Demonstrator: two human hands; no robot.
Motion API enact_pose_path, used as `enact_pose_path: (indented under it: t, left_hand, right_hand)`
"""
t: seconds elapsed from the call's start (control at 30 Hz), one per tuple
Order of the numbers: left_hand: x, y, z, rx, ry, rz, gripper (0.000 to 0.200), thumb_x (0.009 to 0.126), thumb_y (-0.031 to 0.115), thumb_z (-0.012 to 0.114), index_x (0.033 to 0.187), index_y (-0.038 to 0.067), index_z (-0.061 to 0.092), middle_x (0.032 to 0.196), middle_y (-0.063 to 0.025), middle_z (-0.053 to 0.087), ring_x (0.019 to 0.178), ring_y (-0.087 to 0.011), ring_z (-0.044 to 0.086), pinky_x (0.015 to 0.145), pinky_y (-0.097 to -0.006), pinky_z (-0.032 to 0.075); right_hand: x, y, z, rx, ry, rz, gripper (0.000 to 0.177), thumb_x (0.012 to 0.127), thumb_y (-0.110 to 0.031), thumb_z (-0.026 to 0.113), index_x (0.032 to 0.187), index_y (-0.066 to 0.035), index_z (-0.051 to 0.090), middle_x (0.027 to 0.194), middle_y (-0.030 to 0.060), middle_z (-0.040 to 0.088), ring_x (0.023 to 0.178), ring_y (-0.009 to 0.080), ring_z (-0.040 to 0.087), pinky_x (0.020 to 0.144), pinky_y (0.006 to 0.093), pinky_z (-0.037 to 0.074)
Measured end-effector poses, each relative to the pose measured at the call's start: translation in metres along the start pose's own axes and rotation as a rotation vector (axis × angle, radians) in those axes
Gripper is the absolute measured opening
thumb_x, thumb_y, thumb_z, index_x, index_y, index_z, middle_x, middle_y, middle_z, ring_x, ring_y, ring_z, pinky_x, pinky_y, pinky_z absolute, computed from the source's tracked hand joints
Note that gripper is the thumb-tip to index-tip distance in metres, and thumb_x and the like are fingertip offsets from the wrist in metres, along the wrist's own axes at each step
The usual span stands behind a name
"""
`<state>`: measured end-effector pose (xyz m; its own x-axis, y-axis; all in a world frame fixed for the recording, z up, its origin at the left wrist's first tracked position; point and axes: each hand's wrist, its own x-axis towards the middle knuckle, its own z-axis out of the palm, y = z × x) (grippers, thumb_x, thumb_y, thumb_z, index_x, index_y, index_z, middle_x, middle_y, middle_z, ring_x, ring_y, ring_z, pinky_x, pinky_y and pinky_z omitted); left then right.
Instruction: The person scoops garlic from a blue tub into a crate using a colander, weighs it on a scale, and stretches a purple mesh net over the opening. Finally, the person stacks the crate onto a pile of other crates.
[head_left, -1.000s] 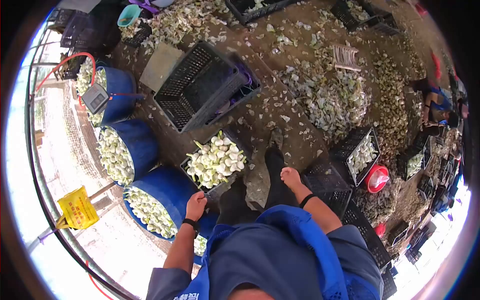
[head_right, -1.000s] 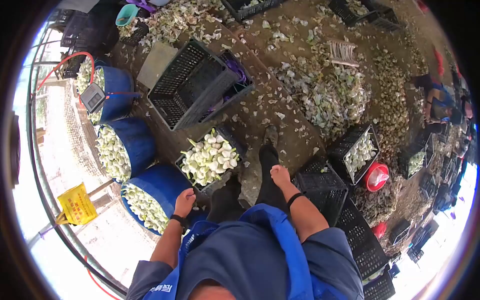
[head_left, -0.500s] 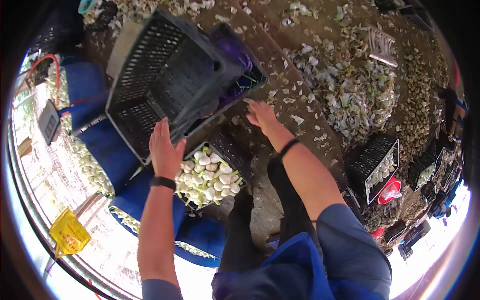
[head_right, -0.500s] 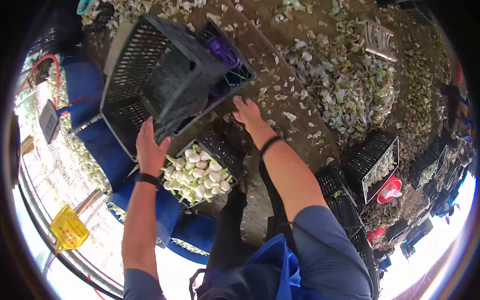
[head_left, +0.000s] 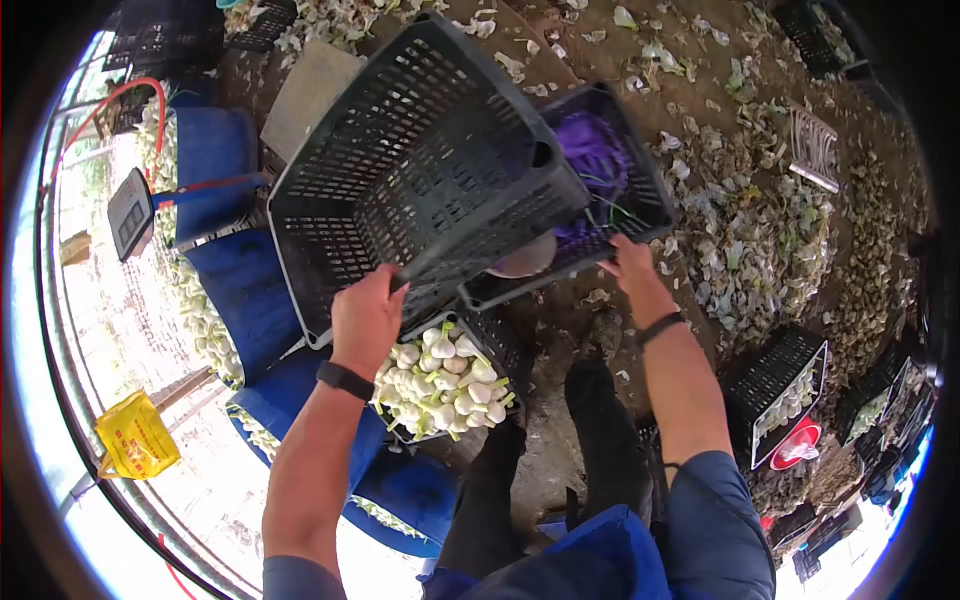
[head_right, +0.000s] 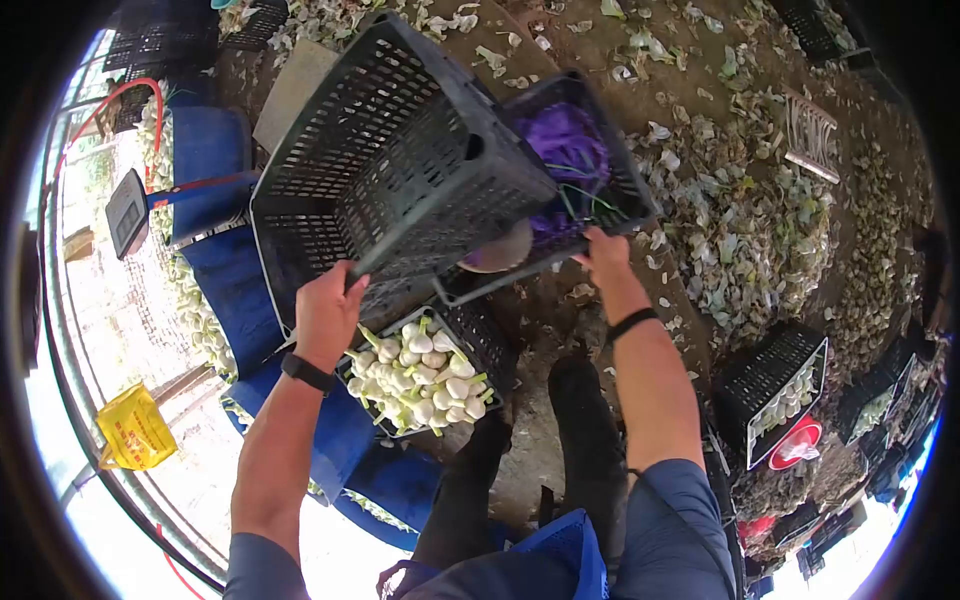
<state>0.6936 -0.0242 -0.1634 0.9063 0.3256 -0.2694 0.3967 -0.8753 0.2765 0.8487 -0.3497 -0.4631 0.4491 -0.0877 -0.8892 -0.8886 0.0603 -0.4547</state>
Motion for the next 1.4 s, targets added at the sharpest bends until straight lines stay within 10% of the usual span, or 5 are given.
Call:
enact_pose_path:
  t: [0.37,0.47,0.9,1.3,1.4]
  left_hand:
    - [0.018,0.069,-0.001,-0.1,0.012,-0.104,0.016,0.089,0.019,0.067,0.095,0.004,0.065,0.073,-0.0186,0.065,0.069,-0.0396,0.064,0.059,-0.0431,0.049]
    - [0.026,0.082,-0.003,-0.141,0.031,-0.109,0.016,0.091,0.02,0.066,0.095,0.004,0.065,0.072,-0.0187,0.064,0.067,-0.0397,0.063,0.058,-0.0433,0.048]
    - [0.067,0.119,0.076,-0.057,-0.168,-0.026,0.018,0.089,0.015,0.064,0.104,0.004,0.061,0.078,-0.0177,0.068,0.075,-0.0381,0.067,0.067,-0.0476,0.053]
    - [0.045,0.078,0.035,-0.292,-0.451,0.098,0.07,0.083,0.021,0.07,0.142,-0.003,0.04,0.136,-0.0246,0.052,0.126,-0.037,0.051,0.105,-0.0409,0.042]
    - [0.025,0.077,0.023,-0.319,-0.388,0.094,0.072,0.082,0.021,0.073,0.141,-0.003,0.04,0.136,-0.024,0.052,0.126,-0.0389,0.051,0.105,-0.0429,0.042]
  right_hand:
    - [-0.037,-0.01,-0.129,-0.071,0.033,0.07,0.032,0.087,-0.02,0.072,0.106,0.002,0.059,0.083,0.0085,0.068,0.065,0.0181,0.065,0.052,0.0313,0.05]
    - [-0.057,0.013,-0.139,-0.308,0.179,-0.294,0.045,0.084,-0.019,0.074,0.12,0.002,0.058,0.083,0.0085,0.07,0.073,0.0154,0.066,0.066,0.0304,0.053]
    - [-0.071,0.02,0.039,-1.476,-0.191,-0.538,0.034,0.08,-0.036,0.071,0.1,-0.008,0.073,0.102,0.0138,0.07,0.096,0.0308,0.067,0.082,0.0416,0.052]
    - [-0.038,0.054,0.035,-1.203,-0.224,-0.374,0.035,0.082,-0.034,0.062,0.095,-0.003,0.073,0.1,0.0226,0.071,0.097,0.0379,0.067,0.082,0.0449,0.054]
    - [-0.096,0.032,0.001,-0.834,-0.287,-0.249,0.022,0.08,-0.023,0.064,0.075,-0.002,0.068,0.075,0.0151,0.069,0.066,0.0265,0.067,0.06,0.0397,0.051]
